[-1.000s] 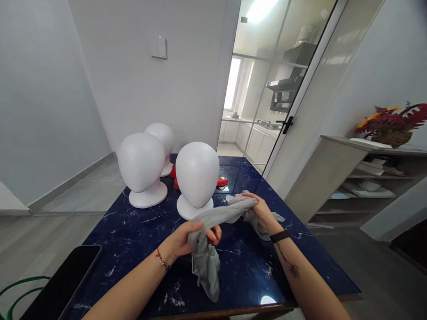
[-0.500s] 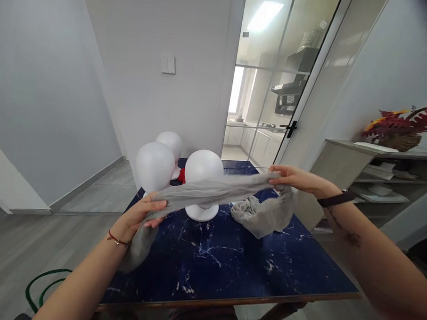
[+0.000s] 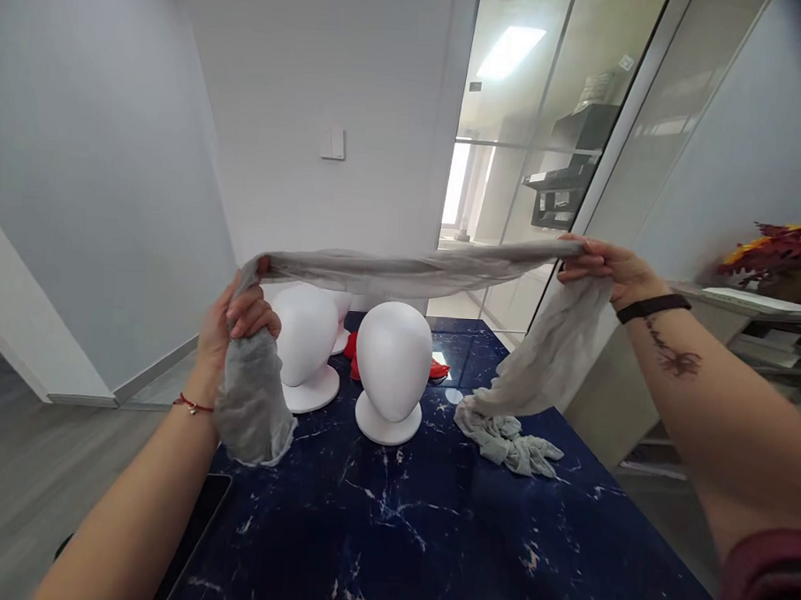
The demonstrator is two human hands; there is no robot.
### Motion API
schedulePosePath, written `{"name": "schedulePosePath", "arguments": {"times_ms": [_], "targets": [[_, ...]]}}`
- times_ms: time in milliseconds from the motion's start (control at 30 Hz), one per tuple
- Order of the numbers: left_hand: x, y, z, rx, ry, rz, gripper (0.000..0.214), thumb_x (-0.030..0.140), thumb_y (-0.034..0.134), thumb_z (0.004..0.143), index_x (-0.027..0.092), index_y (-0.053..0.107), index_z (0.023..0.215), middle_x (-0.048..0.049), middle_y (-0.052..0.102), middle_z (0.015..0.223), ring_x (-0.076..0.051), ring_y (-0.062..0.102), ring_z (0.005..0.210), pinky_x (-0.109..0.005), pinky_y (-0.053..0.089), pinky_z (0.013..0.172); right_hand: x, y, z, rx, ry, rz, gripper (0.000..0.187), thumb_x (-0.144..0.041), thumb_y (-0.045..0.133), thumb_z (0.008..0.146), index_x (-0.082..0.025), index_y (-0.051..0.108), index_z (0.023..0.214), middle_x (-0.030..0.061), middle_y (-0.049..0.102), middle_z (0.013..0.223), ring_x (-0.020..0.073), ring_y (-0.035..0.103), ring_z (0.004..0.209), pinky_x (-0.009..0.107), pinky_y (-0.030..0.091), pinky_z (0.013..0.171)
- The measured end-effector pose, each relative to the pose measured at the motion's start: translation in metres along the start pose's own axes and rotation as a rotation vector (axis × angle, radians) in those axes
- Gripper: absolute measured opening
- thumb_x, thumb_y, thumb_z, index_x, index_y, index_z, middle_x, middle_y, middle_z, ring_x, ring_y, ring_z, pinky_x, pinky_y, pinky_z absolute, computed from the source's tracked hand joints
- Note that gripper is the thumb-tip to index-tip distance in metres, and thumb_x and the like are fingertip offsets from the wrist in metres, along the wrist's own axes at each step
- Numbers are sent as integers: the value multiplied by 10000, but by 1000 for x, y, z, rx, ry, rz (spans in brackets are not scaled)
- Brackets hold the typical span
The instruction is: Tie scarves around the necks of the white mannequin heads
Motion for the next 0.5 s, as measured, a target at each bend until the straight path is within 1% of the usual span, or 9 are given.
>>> {"name": "schedulePosePath", "arguments": {"times_ms": [33,67,100,133,167,233,333,400,500], "targets": [[-8,-8,2,37,-39,4,378,201,199,984,124,569,975,88,406,413,-30,310,277,-138,290,307,4,10,12,-41,-26,42,405,-124,180,907,-59,575,846,-127,502,552,-81,288,361,143,332,568],[-17,-17,3,75,-87,14,401,191,190,980,141,566,850,83,390,407,-33,304,272,-144,293,302,9,19,24,-53,-68,92,375,-139,206,920,-84,571,850,-101,574,656,-79,347,403,129,351,588],[-28,-24,3,113,-134,22,427,189,186,978,157,530,728,77,378,404,-33,297,269,-148,293,300,13,25,36,-30,-127,133,317,-148,265,927,-111,572,859,-70,627,772,-66,411,455,121,376,601],[-39,-31,4,145,-171,23,445,198,189,979,169,476,639,72,369,404,-31,290,269,-149,293,300,22,32,49,-3,-155,151,245,-149,335,922,-140,575,874,-42,654,873,-40,470,511,122,404,598],[-50,-37,5,168,-194,15,454,219,200,980,175,431,591,69,363,407,-27,285,272,-145,296,303,34,40,61,18,-157,153,181,-143,400,906,-170,578,892,-27,664,938,-9,515,557,126,427,571],[-70,-45,8,199,-222,-15,455,256,216,981,168,427,588,67,363,416,-23,288,285,-133,299,310,65,54,81,33,-119,139,144,-128,475,864,-211,579,920,-24,669,981,39,563,605,141,446,497],[-101,-60,9,256,-260,-48,403,225,227,976,129,522,718,55,410,463,-18,318,317,-109,295,318,114,65,94,32,-22,129,176,-120,494,828,-229,583,933,-25,668,956,65,584,605,146,430,419],[-123,-73,3,301,-327,-41,332,214,283,962,114,553,795,50,423,483,-21,323,328,-109,298,320,142,63,91,29,35,116,161,-132,504,816,-224,588,918,-17,668,940,64,574,578,139,406,386],[-150,-96,-14,365,-431,-10,267,215,359,937,112,558,792,50,415,481,-26,325,332,-118,309,324,169,47,70,36,89,55,135,-172,544,797,-215,596,914,-4,668,975,51,528,523,127,371,355]]}}
Point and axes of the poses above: each hand's wrist, its own z-axis towards the middle knuckle, its own y-axis out of the palm, x = y × z, the point moved 9 cm from there along z, towards the middle knuckle
